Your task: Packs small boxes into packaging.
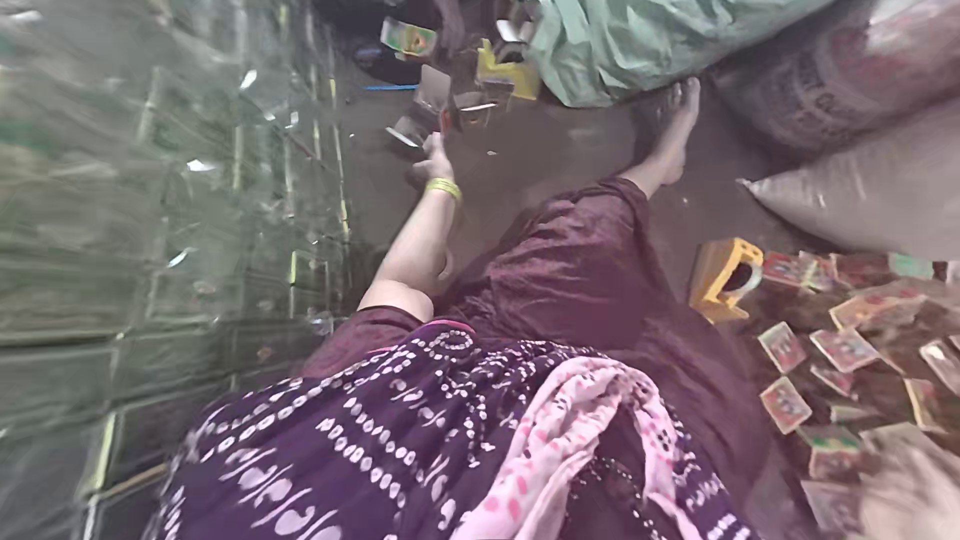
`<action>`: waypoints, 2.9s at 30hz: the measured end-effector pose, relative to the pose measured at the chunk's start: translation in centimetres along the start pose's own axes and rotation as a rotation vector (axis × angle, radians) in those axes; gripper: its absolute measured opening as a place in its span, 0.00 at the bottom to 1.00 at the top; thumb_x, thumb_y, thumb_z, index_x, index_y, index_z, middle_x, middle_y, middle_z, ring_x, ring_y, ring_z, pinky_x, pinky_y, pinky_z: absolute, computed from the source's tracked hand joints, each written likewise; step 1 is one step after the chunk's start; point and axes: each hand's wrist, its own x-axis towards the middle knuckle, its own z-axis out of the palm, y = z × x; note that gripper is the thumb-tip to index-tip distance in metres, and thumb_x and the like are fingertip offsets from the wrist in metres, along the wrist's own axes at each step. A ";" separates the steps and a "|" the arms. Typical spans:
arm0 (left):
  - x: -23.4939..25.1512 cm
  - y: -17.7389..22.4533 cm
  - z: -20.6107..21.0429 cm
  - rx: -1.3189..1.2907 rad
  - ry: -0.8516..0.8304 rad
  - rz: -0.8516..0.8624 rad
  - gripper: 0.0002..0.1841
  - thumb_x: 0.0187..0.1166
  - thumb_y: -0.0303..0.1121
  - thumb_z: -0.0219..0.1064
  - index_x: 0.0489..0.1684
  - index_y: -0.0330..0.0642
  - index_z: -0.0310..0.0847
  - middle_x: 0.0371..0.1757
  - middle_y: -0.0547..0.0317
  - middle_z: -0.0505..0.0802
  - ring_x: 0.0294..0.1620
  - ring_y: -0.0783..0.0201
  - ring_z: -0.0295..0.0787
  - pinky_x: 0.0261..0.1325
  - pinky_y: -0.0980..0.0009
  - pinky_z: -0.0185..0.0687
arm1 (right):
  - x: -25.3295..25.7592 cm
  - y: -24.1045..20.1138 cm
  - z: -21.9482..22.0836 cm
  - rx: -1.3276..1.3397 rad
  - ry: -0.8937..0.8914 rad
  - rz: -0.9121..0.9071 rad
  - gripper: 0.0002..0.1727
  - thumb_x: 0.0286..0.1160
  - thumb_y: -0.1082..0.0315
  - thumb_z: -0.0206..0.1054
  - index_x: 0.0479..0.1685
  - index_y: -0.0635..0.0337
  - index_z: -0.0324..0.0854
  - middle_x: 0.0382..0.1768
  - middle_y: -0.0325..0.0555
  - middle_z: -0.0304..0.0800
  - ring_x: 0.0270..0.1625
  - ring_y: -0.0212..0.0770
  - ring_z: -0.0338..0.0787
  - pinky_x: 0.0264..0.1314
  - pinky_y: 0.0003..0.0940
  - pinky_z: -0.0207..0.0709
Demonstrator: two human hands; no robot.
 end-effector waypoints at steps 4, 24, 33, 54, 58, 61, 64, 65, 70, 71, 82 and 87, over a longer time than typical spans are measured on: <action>6.3 -2.3 1.0 -0.148 -0.210 0.388 0.40 0.78 0.32 0.68 0.90 0.40 0.50 0.62 0.44 0.86 0.48 0.61 0.89 0.48 0.61 0.90 | -2.5 4.2 -2.9 -0.362 0.140 0.278 0.26 0.78 0.68 0.69 0.74 0.65 0.72 0.52 0.47 0.88 0.42 0.34 0.91 0.45 0.32 0.90; -34.6 -3.4 -5.4 0.576 -1.837 0.068 0.22 0.94 0.43 0.46 0.71 0.41 0.78 0.54 0.54 0.93 0.53 0.63 0.92 0.58 0.59 0.90 | -9.6 15.5 -12.7 -1.412 -0.233 0.706 0.12 0.76 0.68 0.69 0.50 0.66 0.87 0.57 0.70 0.88 0.62 0.72 0.87 0.58 0.75 0.78; -38.1 -8.1 -5.3 0.710 -2.215 0.320 0.52 0.50 0.33 0.91 0.80 0.43 0.62 0.58 0.59 0.92 0.58 0.71 0.91 0.65 0.67 0.89 | -8.3 6.1 -7.7 -0.548 0.087 -0.120 0.24 0.78 0.60 0.73 0.69 0.60 0.76 0.50 0.48 0.91 0.40 0.38 0.93 0.44 0.40 0.90; -34.9 -10.4 -1.3 0.659 -2.356 0.527 0.38 0.55 0.27 0.85 0.71 0.36 0.73 0.54 0.56 0.93 0.55 0.74 0.90 0.63 0.70 0.86 | -6.3 1.2 8.6 -0.671 -0.755 -1.027 0.15 0.81 0.76 0.61 0.53 0.54 0.93 0.52 0.43 0.95 0.61 0.46 0.88 0.69 0.45 0.80; -35.4 -10.0 -1.4 0.792 -2.350 0.558 0.40 0.56 0.27 0.84 0.75 0.36 0.70 0.56 0.54 0.92 0.55 0.71 0.90 0.63 0.68 0.86 | -6.3 1.0 8.9 -0.766 -0.821 -1.082 0.13 0.81 0.79 0.60 0.50 0.62 0.91 0.50 0.50 0.94 0.60 0.48 0.92 0.68 0.42 0.84; -35.3 -10.5 -1.3 0.849 -2.380 0.538 0.38 0.56 0.24 0.82 0.73 0.36 0.71 0.53 0.53 0.92 0.53 0.70 0.89 0.61 0.67 0.85 | -6.5 2.4 10.1 -0.717 -0.859 -1.121 0.13 0.83 0.78 0.58 0.45 0.63 0.90 0.47 0.50 0.93 0.58 0.47 0.91 0.67 0.42 0.82; -34.9 -11.4 -1.5 0.856 -2.351 0.522 0.39 0.56 0.27 0.83 0.74 0.37 0.72 0.57 0.57 0.92 0.58 0.74 0.89 0.65 0.71 0.84 | -6.4 3.7 10.8 -0.724 -0.859 -1.096 0.14 0.81 0.77 0.59 0.47 0.60 0.92 0.47 0.49 0.94 0.57 0.46 0.92 0.66 0.41 0.84; -34.8 -11.8 -1.5 0.841 -2.335 0.538 0.37 0.57 0.29 0.83 0.73 0.37 0.74 0.57 0.57 0.92 0.57 0.74 0.88 0.66 0.70 0.83 | -6.4 3.8 10.9 -0.719 -0.870 -1.070 0.14 0.80 0.76 0.60 0.49 0.59 0.93 0.48 0.49 0.95 0.57 0.46 0.93 0.65 0.41 0.86; -35.0 -11.9 -1.3 0.869 -2.295 0.576 0.41 0.57 0.32 0.84 0.76 0.36 0.70 0.58 0.55 0.92 0.59 0.72 0.89 0.68 0.67 0.83 | -6.9 3.5 10.6 -0.825 -1.019 -0.806 0.18 0.81 0.65 0.53 0.61 0.59 0.84 0.45 0.49 0.92 0.53 0.47 0.92 0.64 0.48 0.81; -35.1 -12.0 -1.4 0.857 -2.302 0.564 0.42 0.57 0.31 0.84 0.77 0.35 0.68 0.58 0.54 0.92 0.59 0.71 0.89 0.68 0.66 0.83 | -7.1 3.7 10.5 -0.833 -1.000 -0.817 0.17 0.82 0.64 0.54 0.59 0.59 0.83 0.43 0.49 0.92 0.51 0.48 0.91 0.64 0.49 0.81; -35.1 -12.1 -2.8 0.029 -2.083 0.724 0.47 0.72 0.37 0.80 0.87 0.39 0.48 0.68 0.46 0.86 0.64 0.60 0.90 0.69 0.56 0.88 | -7.6 4.6 9.6 0.429 -0.338 0.402 0.15 0.87 0.64 0.61 0.67 0.57 0.72 0.48 0.46 0.90 0.49 0.39 0.91 0.55 0.39 0.87; -34.6 -12.5 -2.6 -0.040 -2.188 0.819 0.20 0.71 0.36 0.80 0.54 0.35 0.78 0.57 0.48 0.86 0.58 0.63 0.86 0.62 0.63 0.87 | -8.1 4.6 11.1 0.331 -0.458 0.508 0.17 0.76 0.77 0.64 0.64 0.64 0.78 0.48 0.52 0.94 0.49 0.42 0.94 0.53 0.38 0.90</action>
